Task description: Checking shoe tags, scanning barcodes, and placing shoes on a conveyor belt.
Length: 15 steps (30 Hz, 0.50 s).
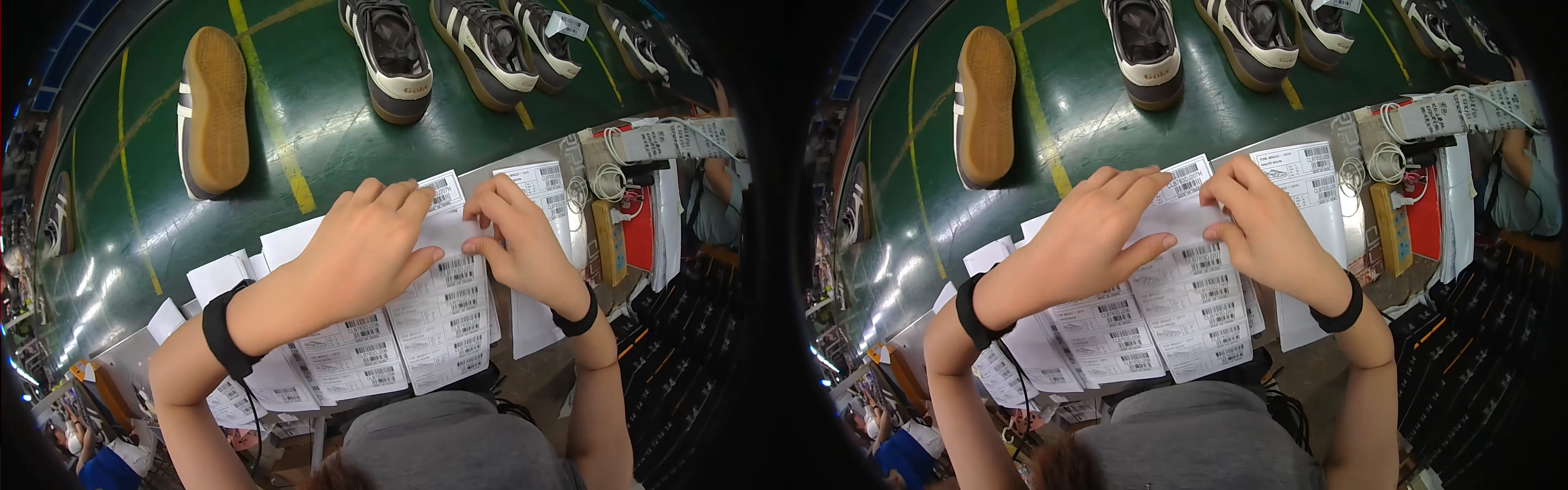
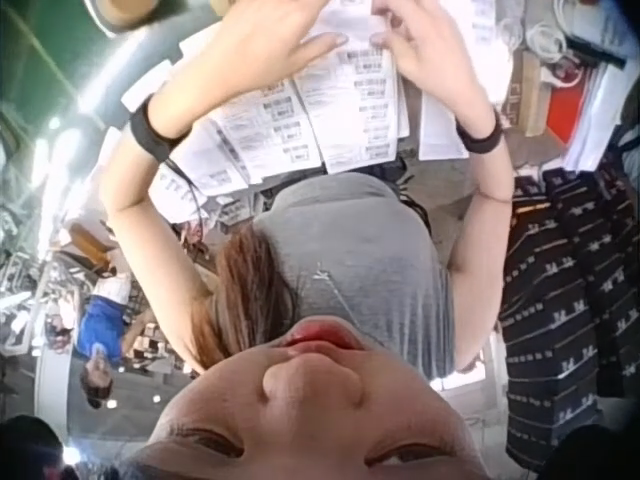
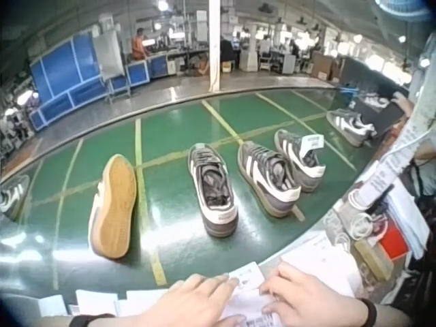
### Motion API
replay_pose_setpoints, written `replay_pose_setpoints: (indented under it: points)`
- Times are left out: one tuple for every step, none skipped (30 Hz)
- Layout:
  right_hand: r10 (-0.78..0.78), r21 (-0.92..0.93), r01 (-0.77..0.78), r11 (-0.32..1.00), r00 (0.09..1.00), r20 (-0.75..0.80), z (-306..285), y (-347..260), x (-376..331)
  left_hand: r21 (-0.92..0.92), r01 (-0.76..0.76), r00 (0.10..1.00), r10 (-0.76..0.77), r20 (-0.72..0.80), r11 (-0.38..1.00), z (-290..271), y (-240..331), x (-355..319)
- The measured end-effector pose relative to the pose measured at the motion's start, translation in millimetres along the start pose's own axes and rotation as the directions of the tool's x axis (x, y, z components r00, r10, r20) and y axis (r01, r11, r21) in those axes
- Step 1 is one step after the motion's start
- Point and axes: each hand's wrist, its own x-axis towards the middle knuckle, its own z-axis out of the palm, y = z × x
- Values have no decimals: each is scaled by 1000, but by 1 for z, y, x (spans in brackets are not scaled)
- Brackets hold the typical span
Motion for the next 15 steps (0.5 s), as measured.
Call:
replay_pose_setpoints:
  points:
    - [56,164,-65,984,997,58,-3,-9,-8,5,-2,1000,2,0,1000,0,0,4]
    - [38,200,-28,979,998,-47,0,-11,-16,-192,89,989,-64,131,977,0,0,7]
    - [39,199,-28,980,998,-53,3,-15,-26,-369,197,958,-97,271,909,0,2,9]
    - [148,219,-114,969,979,-142,8,-19,-35,-455,190,975,-113,190,870,1,4,8]
    - [254,248,-197,949,941,-225,13,-22,-43,-454,187,975,-110,192,871,-1,7,6]
    - [220,184,-179,967,946,-238,20,-18,-52,-452,216,971,-140,196,865,-4,9,6]
    - [227,184,-186,965,943,-242,25,-16,-58,-449,247,964,-173,201,859,-6,12,6]
    - [146,64,-133,989,942,-303,30,-16,-63,-426,247,964,-178,196,870,-8,15,7]
    - [59,-59,-85,995,935,-349,35,-19,-69,-429,249,963,-176,203,868,-9,19,7]
    - [-21,-217,-80,973,904,-427,41,-23,-72,-431,254,964,-188,190,866,-10,22,7]
    - [-15,-213,-84,974,906,-424,45,-28,-74,-432,260,963,-202,177,863,-12,25,7]
    - [-64,-333,-108,937,882,-466,50,-33,-77,-421,282,957,-218,193,862,-16,28,9]
    - [-118,-446,-138,884,858,-500,54,-36,-79,-422,290,954,-222,203,859,-16,28,9]
    - [-109,-440,-142,887,861,-497,59,-37,-81,-428,293,954,-227,198,855,-15,28,8]
    - [-162,-477,-125,870,841,-516,62,-37,-81,-433,291,955,-231,186,853,-15,28,9]
